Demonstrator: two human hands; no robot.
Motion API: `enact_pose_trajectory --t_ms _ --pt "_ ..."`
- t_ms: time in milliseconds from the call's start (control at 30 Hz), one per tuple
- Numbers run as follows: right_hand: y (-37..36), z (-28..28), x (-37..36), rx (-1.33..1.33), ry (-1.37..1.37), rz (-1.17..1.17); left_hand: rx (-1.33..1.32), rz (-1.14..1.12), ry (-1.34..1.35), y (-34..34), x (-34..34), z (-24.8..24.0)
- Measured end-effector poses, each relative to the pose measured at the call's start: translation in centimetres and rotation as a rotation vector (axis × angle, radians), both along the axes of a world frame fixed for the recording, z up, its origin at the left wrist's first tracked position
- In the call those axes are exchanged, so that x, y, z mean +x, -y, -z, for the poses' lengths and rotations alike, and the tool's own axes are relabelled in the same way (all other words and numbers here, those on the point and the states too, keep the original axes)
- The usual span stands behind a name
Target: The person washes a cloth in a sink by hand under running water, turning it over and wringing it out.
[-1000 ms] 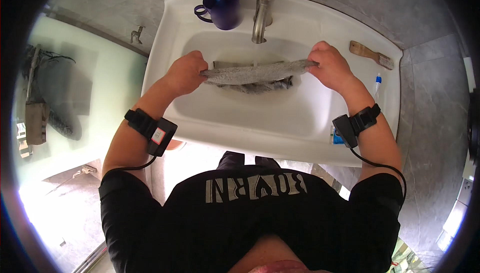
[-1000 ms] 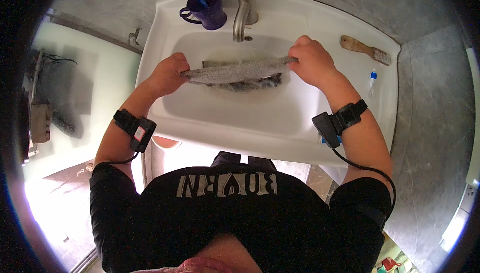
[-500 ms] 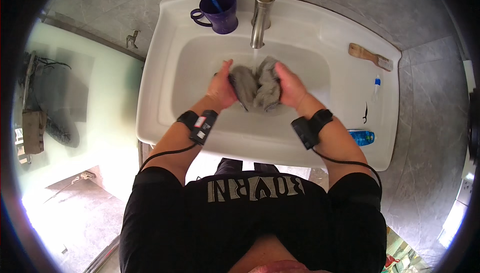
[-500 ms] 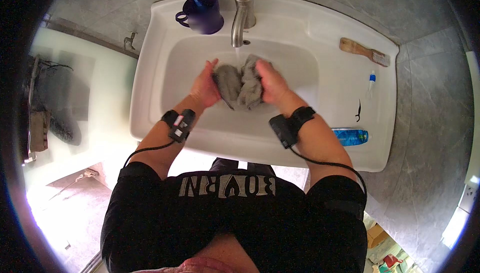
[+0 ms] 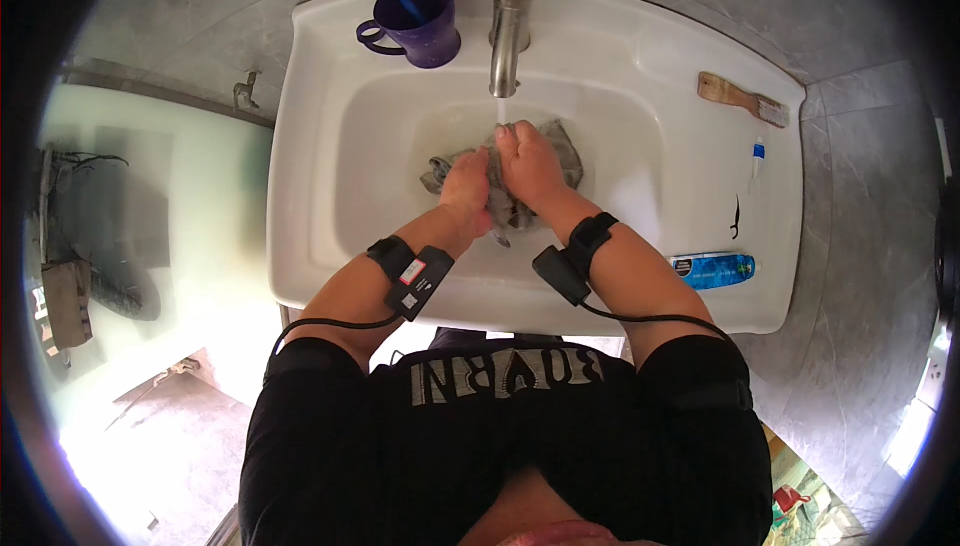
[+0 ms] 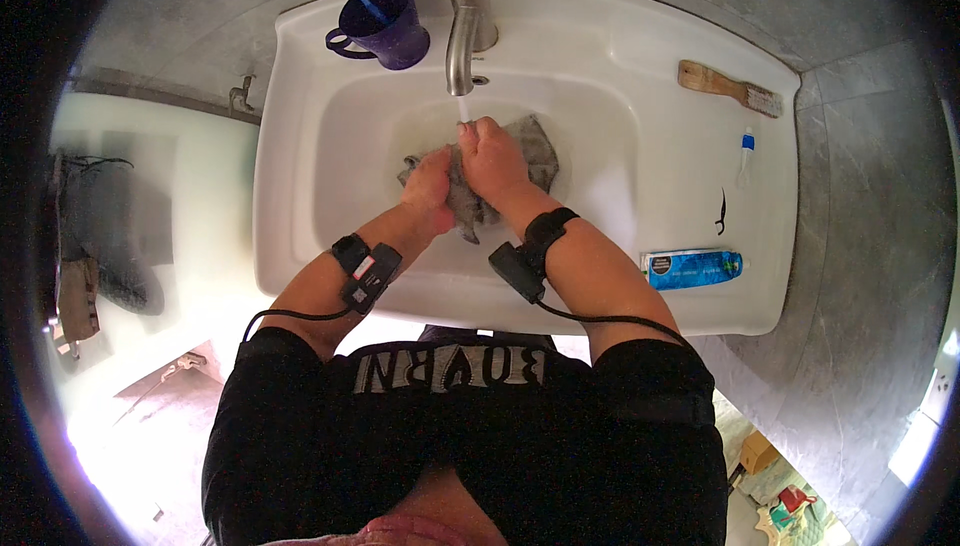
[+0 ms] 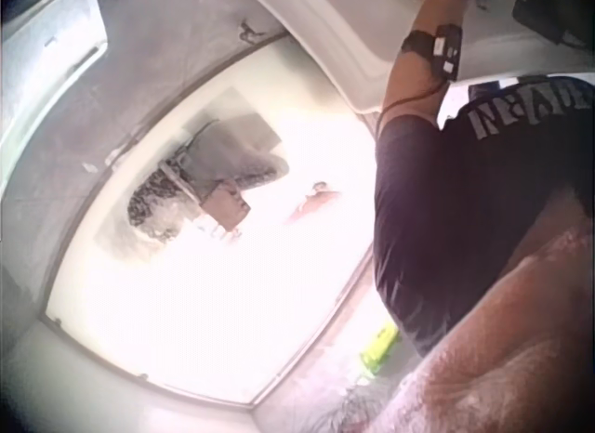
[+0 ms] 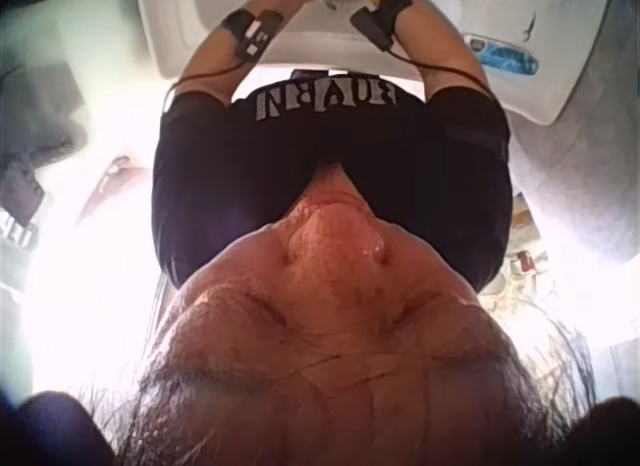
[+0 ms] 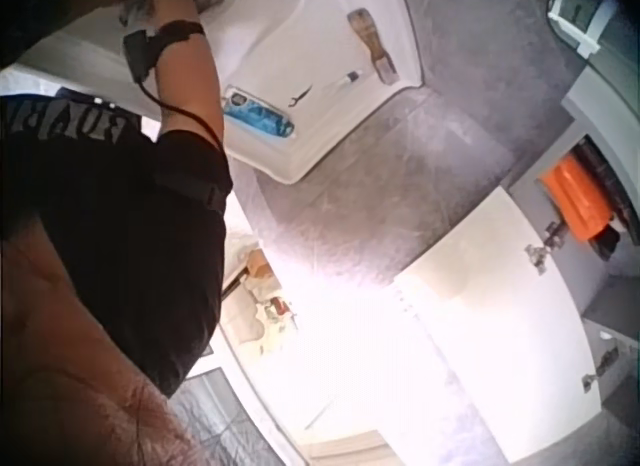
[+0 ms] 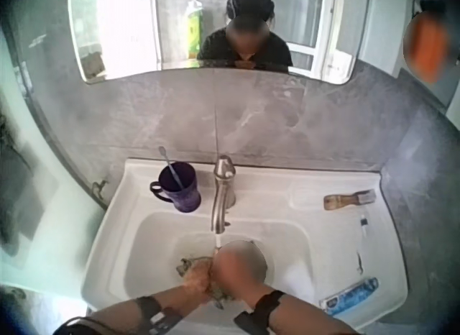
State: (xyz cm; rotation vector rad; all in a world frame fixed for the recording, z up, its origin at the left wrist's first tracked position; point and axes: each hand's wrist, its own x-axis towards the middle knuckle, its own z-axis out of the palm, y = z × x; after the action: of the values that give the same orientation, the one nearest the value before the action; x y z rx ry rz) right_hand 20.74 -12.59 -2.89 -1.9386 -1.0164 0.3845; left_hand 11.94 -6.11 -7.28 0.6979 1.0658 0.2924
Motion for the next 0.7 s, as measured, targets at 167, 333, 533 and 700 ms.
enact_pose_trajectory --t_ms 167,333,533,700 --pt "-0.2 -3.5 -5.0 0.04 0.013 -0.276 0.916 0.368 0.268 -3.7 -4.5 9.4" --pt "0.1 1.2 3.5 -0.251 -0.07 -0.038 -0.248 0.109 0.195 0.5 -0.1 -2.9" --pt "3.0 0.1 4.5 -0.132 -0.813 -0.274 -0.238 0.137 0.349 -3.5 -1.2 -5.7" --pt "3.8 -2.2 5.7 -0.063 -1.222 -0.085 0.981 0.859 -0.141 -6.9 -4.6 -5.8"
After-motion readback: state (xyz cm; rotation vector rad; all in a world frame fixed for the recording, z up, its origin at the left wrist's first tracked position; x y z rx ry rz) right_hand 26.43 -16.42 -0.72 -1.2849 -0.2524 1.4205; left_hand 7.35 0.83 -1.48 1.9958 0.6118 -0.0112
